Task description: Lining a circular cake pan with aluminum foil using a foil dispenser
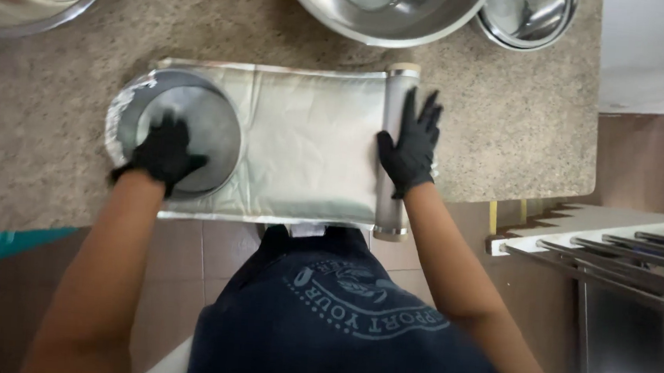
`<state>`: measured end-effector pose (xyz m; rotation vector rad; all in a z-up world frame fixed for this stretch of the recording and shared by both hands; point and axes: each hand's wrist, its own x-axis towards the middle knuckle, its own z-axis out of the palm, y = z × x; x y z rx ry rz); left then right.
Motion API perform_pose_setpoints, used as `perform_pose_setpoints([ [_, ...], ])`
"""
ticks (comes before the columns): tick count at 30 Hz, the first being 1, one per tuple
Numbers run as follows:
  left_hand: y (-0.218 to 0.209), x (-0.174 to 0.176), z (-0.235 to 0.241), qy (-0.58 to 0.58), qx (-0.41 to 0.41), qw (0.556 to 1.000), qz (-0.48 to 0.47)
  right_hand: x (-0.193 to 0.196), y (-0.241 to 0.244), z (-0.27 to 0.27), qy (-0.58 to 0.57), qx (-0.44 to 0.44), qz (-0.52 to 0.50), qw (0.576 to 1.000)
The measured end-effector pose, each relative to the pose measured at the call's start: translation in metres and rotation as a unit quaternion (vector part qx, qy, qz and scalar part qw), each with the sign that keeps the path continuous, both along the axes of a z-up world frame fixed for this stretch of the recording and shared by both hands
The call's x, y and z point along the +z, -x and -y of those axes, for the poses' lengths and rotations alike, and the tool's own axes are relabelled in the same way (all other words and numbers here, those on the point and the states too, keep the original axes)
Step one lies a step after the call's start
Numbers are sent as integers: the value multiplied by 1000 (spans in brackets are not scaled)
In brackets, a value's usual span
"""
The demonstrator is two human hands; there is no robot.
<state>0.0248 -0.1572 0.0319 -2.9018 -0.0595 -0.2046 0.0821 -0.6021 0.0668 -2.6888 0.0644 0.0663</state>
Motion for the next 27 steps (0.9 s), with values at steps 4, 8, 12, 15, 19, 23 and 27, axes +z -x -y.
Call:
perform_pose_setpoints([
  [4, -25, 42, 44, 271, -78, 934, -220, -3, -55, 2, 44, 47, -6, 998],
  [8, -96, 46, 174, 497, -350, 794, 2, -56, -119, 18, 53, 93, 21, 994],
  [12, -181, 1, 245, 453, -362, 812, -65, -77, -145, 31, 66, 158, 3, 985],
  [15, -212, -52, 264, 365, -281, 879, -124, -112, -154, 39, 65, 135, 35, 988],
  [19, -227, -70, 264, 394, -265, 870, -133, -91, -149, 19, 117, 140, 27, 983],
  [23, -238, -80, 255, 425, -246, 861, -135, -58, -144, 1, 196, 139, -30, 970],
  [27, -238, -89, 251, 446, -228, 855, -135, -69, -156, -10, 167, 155, 53, 972],
])
